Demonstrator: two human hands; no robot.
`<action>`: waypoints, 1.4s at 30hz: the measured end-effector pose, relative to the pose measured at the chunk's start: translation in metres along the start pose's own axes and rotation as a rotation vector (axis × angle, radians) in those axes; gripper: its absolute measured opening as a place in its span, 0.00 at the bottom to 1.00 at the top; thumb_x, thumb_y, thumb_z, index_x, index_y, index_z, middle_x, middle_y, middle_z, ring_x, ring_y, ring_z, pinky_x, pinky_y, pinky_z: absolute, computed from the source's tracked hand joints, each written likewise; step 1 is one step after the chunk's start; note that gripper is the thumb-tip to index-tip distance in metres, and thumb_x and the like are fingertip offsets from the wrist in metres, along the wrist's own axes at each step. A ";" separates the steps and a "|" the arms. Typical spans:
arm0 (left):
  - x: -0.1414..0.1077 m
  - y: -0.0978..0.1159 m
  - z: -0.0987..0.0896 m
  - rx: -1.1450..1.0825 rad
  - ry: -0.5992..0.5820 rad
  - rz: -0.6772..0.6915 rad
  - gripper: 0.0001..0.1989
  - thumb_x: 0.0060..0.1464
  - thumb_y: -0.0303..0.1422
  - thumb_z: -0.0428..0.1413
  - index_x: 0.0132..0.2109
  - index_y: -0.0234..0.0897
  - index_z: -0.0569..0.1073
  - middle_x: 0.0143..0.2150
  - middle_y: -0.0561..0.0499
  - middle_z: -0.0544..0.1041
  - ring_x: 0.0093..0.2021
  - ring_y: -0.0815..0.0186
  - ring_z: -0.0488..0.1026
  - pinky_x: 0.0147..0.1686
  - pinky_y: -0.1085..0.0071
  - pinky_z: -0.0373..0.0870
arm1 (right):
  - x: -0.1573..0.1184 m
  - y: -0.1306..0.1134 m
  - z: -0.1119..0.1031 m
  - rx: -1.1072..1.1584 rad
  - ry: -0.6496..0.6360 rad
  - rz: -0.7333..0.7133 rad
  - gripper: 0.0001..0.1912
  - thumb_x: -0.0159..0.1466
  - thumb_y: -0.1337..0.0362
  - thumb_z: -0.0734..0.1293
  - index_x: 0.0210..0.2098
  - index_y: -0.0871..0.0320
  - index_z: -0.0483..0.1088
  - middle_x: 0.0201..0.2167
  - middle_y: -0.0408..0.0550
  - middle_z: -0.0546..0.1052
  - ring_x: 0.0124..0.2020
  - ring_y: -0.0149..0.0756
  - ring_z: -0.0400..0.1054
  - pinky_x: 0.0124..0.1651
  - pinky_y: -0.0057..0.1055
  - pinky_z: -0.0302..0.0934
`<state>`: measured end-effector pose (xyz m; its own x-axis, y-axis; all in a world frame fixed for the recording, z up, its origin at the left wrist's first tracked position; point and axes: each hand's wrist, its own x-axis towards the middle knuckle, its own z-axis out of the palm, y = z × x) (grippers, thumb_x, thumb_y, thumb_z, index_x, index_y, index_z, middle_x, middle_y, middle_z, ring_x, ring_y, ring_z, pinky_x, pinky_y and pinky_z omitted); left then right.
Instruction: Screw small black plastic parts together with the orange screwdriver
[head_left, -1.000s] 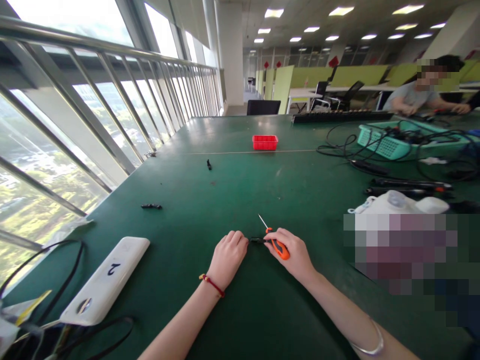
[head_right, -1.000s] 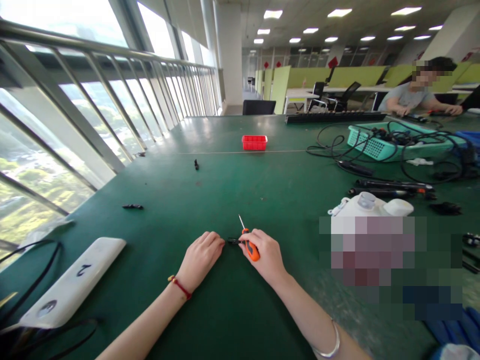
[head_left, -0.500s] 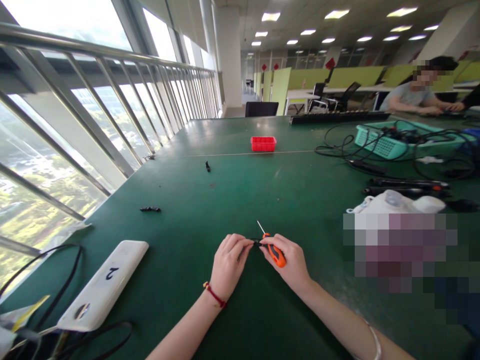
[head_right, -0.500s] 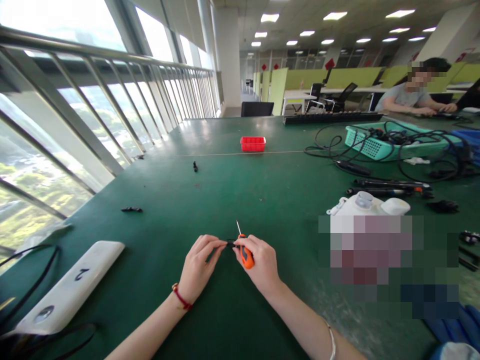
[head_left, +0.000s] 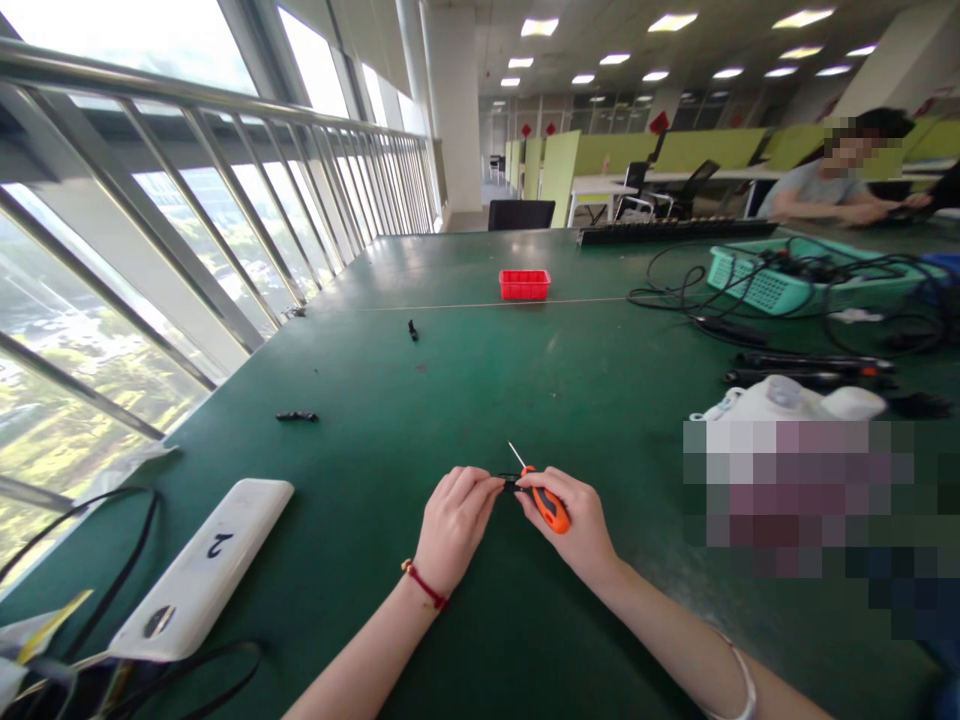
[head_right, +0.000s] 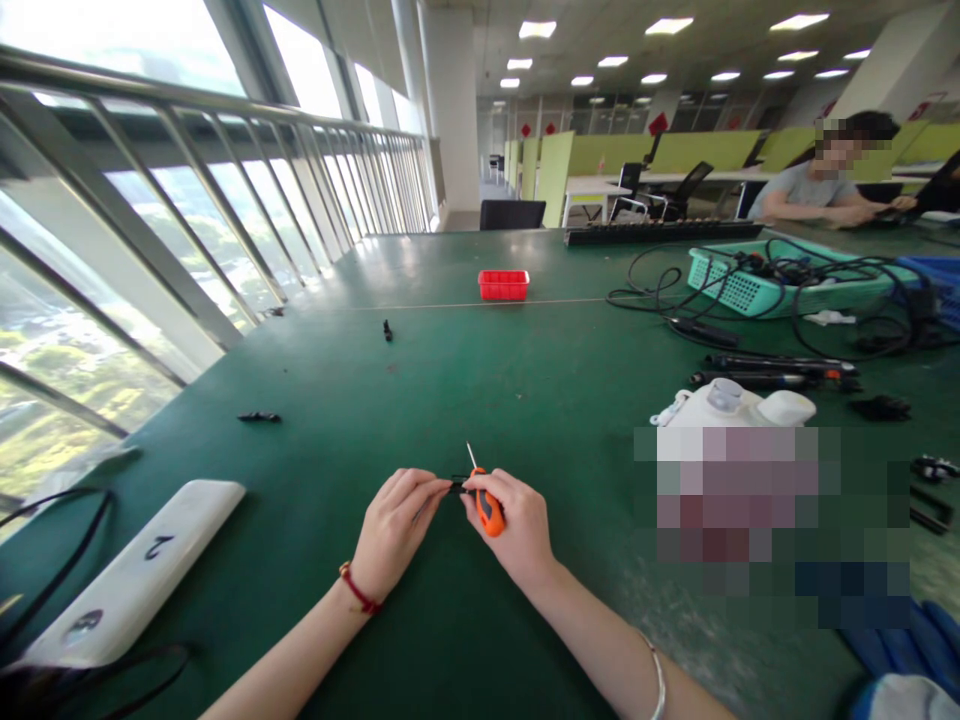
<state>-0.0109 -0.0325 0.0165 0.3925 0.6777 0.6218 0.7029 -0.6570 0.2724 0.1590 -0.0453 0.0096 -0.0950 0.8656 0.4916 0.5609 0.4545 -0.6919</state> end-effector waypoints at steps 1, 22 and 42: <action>0.000 0.000 0.000 0.005 -0.001 0.009 0.09 0.59 0.29 0.48 0.39 0.36 0.72 0.33 0.48 0.73 0.33 0.67 0.68 0.33 0.71 0.68 | 0.000 0.000 0.000 0.008 0.004 0.004 0.05 0.58 0.66 0.64 0.33 0.56 0.71 0.26 0.44 0.73 0.25 0.29 0.67 0.31 0.25 0.61; 0.003 -0.009 -0.005 0.011 -0.070 -0.132 0.11 0.54 0.32 0.54 0.46 0.40 0.72 0.42 0.48 0.73 0.41 0.63 0.69 0.41 0.65 0.67 | 0.008 0.008 -0.008 0.182 0.039 0.075 0.04 0.57 0.66 0.65 0.33 0.56 0.71 0.29 0.45 0.74 0.28 0.32 0.68 0.34 0.28 0.62; 0.020 -0.004 0.006 -0.094 -0.195 -0.173 0.08 0.52 0.31 0.55 0.42 0.39 0.72 0.43 0.49 0.73 0.44 0.62 0.69 0.44 0.63 0.65 | 0.016 0.026 -0.016 0.097 -0.078 0.045 0.05 0.58 0.66 0.64 0.34 0.57 0.71 0.29 0.46 0.72 0.29 0.32 0.67 0.35 0.28 0.60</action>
<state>-0.0026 -0.0146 0.0233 0.3844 0.8274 0.4094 0.7151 -0.5474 0.4347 0.1853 -0.0230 0.0081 -0.1371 0.8975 0.4192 0.4843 0.4298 -0.7620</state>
